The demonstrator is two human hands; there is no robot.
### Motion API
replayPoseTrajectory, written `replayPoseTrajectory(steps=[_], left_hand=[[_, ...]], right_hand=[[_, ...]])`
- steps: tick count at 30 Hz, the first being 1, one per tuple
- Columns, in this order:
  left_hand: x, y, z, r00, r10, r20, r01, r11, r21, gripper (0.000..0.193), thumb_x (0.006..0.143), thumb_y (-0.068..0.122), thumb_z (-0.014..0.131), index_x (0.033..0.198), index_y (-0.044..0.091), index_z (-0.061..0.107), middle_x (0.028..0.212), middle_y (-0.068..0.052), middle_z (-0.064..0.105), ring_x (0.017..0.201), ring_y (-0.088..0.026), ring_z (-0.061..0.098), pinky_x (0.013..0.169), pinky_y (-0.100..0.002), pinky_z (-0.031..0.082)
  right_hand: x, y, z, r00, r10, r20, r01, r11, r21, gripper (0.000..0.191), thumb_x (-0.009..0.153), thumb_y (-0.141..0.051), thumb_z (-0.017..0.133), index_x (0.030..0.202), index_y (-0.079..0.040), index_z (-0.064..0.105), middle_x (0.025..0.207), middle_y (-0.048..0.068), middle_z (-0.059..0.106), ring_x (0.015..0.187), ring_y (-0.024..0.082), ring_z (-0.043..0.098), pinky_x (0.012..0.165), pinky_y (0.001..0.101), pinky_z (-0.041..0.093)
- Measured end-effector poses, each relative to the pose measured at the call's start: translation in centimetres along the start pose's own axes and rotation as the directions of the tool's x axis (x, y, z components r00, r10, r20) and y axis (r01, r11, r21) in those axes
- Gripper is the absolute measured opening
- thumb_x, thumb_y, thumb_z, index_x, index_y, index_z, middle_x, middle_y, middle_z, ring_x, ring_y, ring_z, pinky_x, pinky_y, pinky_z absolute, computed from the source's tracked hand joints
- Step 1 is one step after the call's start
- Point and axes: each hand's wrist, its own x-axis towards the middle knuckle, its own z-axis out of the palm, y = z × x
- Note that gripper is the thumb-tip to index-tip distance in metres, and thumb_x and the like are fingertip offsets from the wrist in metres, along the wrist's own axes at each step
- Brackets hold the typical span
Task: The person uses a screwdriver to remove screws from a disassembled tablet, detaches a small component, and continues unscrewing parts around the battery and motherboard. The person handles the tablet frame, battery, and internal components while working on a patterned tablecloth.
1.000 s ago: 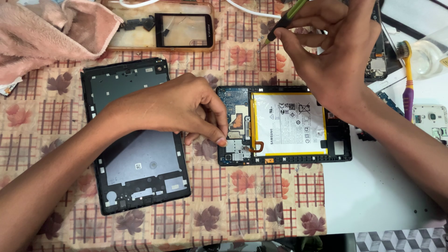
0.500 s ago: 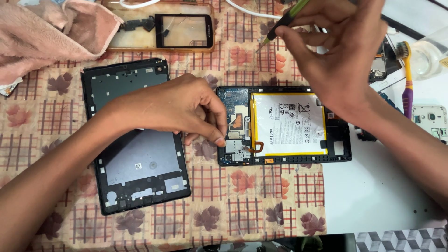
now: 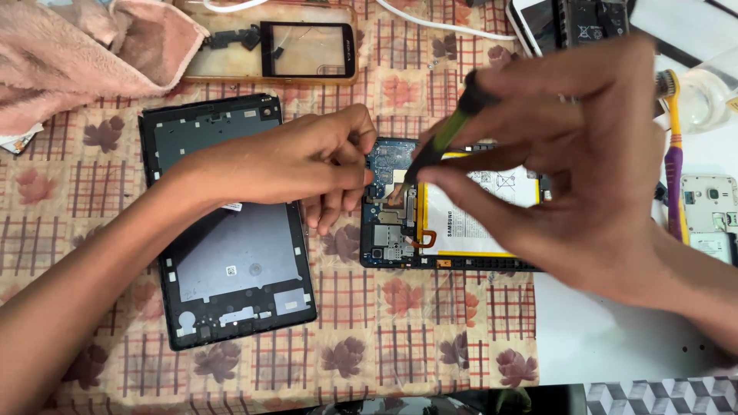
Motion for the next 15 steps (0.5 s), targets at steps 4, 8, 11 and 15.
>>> replayPoseTrajectory(steps=[4,8,11,15], left_hand=[[-0.2,0.6,0.4,0.998,-0.038,-0.056,0.041,0.998,0.047,0.026,0.096,0.016,0.053,0.112,0.002,0.037,0.066,-0.01,0.067,0.045,-0.018,0.067,0.038,-0.029,0.055],[-0.2,1.1,0.7,0.996,-0.036,-0.078,0.044,0.994,0.103,0.031,0.096,0.017,0.055,0.118,0.003,0.037,0.064,-0.011,0.066,0.043,-0.019,0.066,0.037,-0.03,0.054],[-0.1,1.4,0.8,0.996,-0.027,-0.089,0.037,0.993,0.114,0.031,0.098,0.018,0.052,0.119,0.002,0.037,0.064,-0.011,0.066,0.042,-0.019,0.066,0.036,-0.031,0.054],[-0.1,1.7,1.0,0.984,-0.095,-0.153,0.109,0.991,0.083,0.032,0.103,0.022,0.037,0.131,0.006,0.034,0.064,-0.011,0.065,0.04,-0.02,0.064,0.035,-0.032,0.053]], right_hand=[[0.2,-0.9,1.0,0.999,0.048,0.001,-0.048,0.997,0.056,0.062,0.087,0.013,0.077,0.126,0.003,0.029,0.118,0.022,0.056,0.111,0.028,0.075,0.09,0.0357,0.07],[0.3,-0.4,1.7,0.996,0.094,-0.002,-0.094,0.995,0.014,0.061,0.086,0.011,0.079,0.125,0.006,0.032,0.114,0.021,0.06,0.108,0.027,0.074,0.087,0.0356,0.071],[0.2,0.2,1.8,0.999,0.051,0.0,-0.051,0.998,-0.047,0.061,0.087,0.011,0.08,0.126,0.006,0.033,0.109,0.019,0.062,0.108,0.027,0.074,0.087,0.0357,0.07],[0.0,1.0,1.8,0.997,0.053,-0.049,-0.056,0.997,-0.056,0.062,0.089,0.01,0.08,0.128,0.005,0.032,0.112,0.021,0.06,0.107,0.024,0.073,0.089,0.0348,0.07]])
